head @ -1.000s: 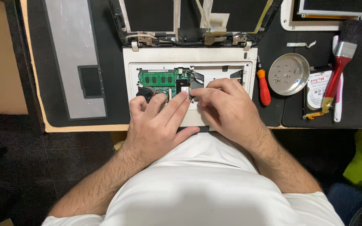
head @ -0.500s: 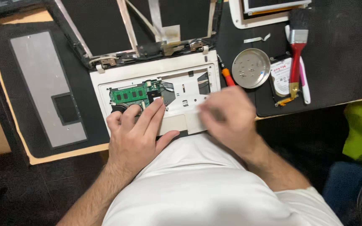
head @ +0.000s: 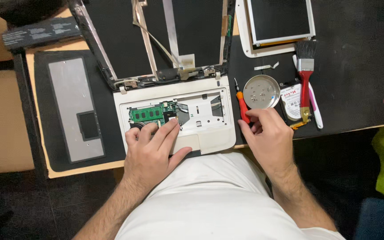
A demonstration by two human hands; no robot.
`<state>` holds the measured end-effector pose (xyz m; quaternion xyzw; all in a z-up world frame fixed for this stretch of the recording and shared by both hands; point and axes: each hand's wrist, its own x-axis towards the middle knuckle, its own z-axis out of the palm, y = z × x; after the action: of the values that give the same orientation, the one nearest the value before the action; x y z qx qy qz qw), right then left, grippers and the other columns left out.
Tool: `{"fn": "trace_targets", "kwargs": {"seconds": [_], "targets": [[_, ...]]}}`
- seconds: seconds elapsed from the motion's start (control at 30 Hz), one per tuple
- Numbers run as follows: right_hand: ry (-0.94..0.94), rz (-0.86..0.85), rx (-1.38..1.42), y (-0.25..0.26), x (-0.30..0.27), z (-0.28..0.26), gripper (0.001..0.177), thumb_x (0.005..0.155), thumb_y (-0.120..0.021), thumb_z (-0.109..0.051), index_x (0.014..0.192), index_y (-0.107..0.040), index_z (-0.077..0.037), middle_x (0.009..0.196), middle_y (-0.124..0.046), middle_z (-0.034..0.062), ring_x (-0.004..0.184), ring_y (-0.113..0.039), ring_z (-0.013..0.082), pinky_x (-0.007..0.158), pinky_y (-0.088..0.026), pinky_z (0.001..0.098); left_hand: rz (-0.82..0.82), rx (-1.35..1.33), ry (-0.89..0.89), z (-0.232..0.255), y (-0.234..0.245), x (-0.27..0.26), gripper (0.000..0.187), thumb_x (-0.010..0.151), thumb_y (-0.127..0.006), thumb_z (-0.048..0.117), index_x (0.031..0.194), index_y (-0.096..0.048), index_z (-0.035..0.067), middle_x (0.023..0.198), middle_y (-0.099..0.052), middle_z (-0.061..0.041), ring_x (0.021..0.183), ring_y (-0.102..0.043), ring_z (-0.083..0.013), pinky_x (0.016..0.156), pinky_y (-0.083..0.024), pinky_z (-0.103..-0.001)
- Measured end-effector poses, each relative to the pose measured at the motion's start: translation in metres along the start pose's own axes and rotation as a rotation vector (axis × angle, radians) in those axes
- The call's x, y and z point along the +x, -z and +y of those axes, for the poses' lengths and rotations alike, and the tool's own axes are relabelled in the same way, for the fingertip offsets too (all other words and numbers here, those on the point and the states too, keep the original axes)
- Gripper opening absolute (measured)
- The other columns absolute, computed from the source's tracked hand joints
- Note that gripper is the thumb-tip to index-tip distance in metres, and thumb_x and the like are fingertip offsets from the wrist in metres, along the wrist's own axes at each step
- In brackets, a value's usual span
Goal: The person places a white plastic laptop chassis over the exposed motherboard and aligns it. They then use a screwdriver to secure the hard drive into the chassis, tightening several screws to fasten it in place.
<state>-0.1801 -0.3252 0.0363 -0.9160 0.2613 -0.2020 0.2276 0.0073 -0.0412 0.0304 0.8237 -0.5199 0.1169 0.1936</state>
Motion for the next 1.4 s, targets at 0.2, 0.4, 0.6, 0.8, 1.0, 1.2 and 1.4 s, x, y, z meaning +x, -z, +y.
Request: {"fn": "trace_targets", "kwargs": {"seconds": [0.2,0.4,0.6,0.8,1.0,1.2,1.4], "targets": [[0.026,0.005,-0.059,0.004,-0.008,0.004,0.037,0.094,-0.097,-0.005,0.129,-0.089,-0.009,0.096,-0.074,0.0054,0.07,-0.078,0.0202,0.062,-0.065,0.0369,0.006,-0.027,0.003,0.0,0.0,0.001,0.059,0.116,-0.075,0.067,0.142,-0.086,0.016,0.147,-0.084,0.002,0.121,-0.069,-0.0276,0.098,-0.044,-0.05],[0.012,0.036,-0.03,-0.003,-0.013,0.007,0.026,0.098,-0.102,-0.013,0.122,-0.09,-0.011,0.097,-0.078,0.0024,0.069,-0.077,0.0185,0.061,-0.063,0.0346,0.002,-0.008,-0.007,0.0,0.004,0.002,0.058,0.117,-0.073,0.067,0.144,-0.086,0.018,0.149,-0.083,0.004,0.123,-0.07,-0.0268,0.099,-0.044,-0.05],[0.007,0.193,0.197,0.009,-0.011,0.002,0.02,0.101,-0.096,-0.003,0.12,-0.092,-0.007,0.105,-0.079,0.0122,0.085,-0.08,0.0331,0.072,-0.068,0.041,-0.005,0.037,-0.022,-0.001,0.005,0.002,0.055,0.114,-0.077,0.066,0.146,-0.088,0.022,0.151,-0.084,0.006,0.122,-0.07,-0.0278,0.101,-0.045,-0.051],[-0.138,0.477,0.927,-0.005,-0.013,0.023,0.06,0.127,-0.062,-0.064,0.107,-0.064,-0.007,0.11,-0.066,0.0143,0.106,-0.079,0.031,0.091,-0.069,0.0364,-0.029,0.033,-0.018,0.0,0.007,0.003,0.055,0.116,-0.076,0.066,0.146,-0.088,0.021,0.15,-0.085,0.007,0.122,-0.069,-0.0271,0.102,-0.044,-0.05],[-0.287,0.166,0.654,0.026,0.003,0.007,0.056,0.109,-0.084,0.015,0.117,-0.034,-0.009,0.132,-0.081,0.0281,0.058,-0.07,0.0178,0.059,-0.059,0.0267,-0.067,0.124,-0.034,0.001,0.01,0.002,0.06,0.112,-0.084,0.072,0.141,-0.095,0.021,0.155,-0.087,0.011,0.122,-0.071,-0.0272,0.104,-0.042,-0.053],[-0.196,0.004,0.155,0.011,0.005,0.021,0.029,0.11,-0.096,-0.006,0.125,-0.072,-0.01,0.11,-0.082,-0.0067,0.063,-0.059,0.0074,0.072,-0.055,0.0307,-0.063,0.124,-0.033,0.0,0.009,0.002,0.059,0.112,-0.085,0.072,0.14,-0.095,0.022,0.155,-0.086,0.012,0.121,-0.07,-0.0265,0.103,-0.043,-0.053],[-0.067,0.188,0.72,0.017,0.001,0.019,0.031,0.126,-0.054,-0.037,0.124,-0.04,-0.01,0.107,-0.077,0.0248,0.101,-0.069,0.0332,0.096,-0.06,0.0439,-0.055,0.128,-0.043,-0.001,0.009,0.003,0.059,0.113,-0.086,0.072,0.141,-0.095,0.021,0.156,-0.087,0.011,0.12,-0.071,-0.0263,0.102,-0.043,-0.052]]}}
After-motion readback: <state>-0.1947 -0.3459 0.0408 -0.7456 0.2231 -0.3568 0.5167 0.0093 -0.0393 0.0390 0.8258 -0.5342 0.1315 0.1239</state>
